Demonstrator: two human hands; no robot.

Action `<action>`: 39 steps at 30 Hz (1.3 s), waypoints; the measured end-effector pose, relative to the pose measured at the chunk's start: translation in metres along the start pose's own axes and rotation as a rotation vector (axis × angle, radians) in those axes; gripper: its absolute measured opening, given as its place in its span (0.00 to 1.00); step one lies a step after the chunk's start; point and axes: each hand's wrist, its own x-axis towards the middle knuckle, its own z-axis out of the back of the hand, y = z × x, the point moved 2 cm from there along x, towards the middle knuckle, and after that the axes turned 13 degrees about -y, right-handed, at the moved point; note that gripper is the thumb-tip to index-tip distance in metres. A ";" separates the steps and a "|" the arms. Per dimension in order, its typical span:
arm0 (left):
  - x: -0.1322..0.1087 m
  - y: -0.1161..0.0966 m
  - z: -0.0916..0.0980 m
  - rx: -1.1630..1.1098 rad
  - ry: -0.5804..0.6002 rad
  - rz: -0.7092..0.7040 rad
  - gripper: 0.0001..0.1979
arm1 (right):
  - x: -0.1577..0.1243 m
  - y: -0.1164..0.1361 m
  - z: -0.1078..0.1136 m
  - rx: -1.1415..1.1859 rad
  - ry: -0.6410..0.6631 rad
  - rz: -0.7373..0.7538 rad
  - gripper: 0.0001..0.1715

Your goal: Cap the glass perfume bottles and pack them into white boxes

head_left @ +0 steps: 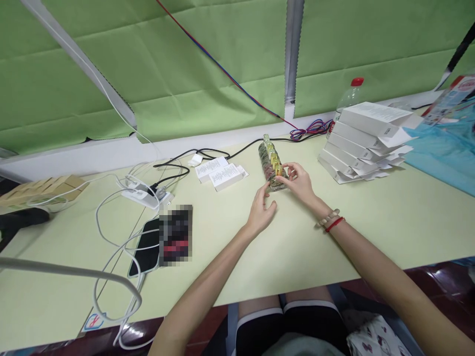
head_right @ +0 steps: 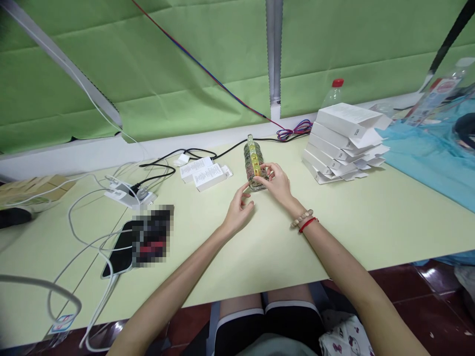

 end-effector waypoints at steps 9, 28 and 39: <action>0.001 0.003 0.002 0.021 -0.042 0.009 0.25 | -0.006 -0.002 0.002 -0.199 0.106 0.098 0.40; -0.001 0.003 0.000 0.006 -0.061 0.031 0.22 | -0.006 -0.005 -0.001 -0.339 -0.003 -0.015 0.35; -0.002 0.005 0.001 -0.015 -0.065 0.020 0.21 | -0.011 0.008 -0.004 -0.358 0.204 0.072 0.19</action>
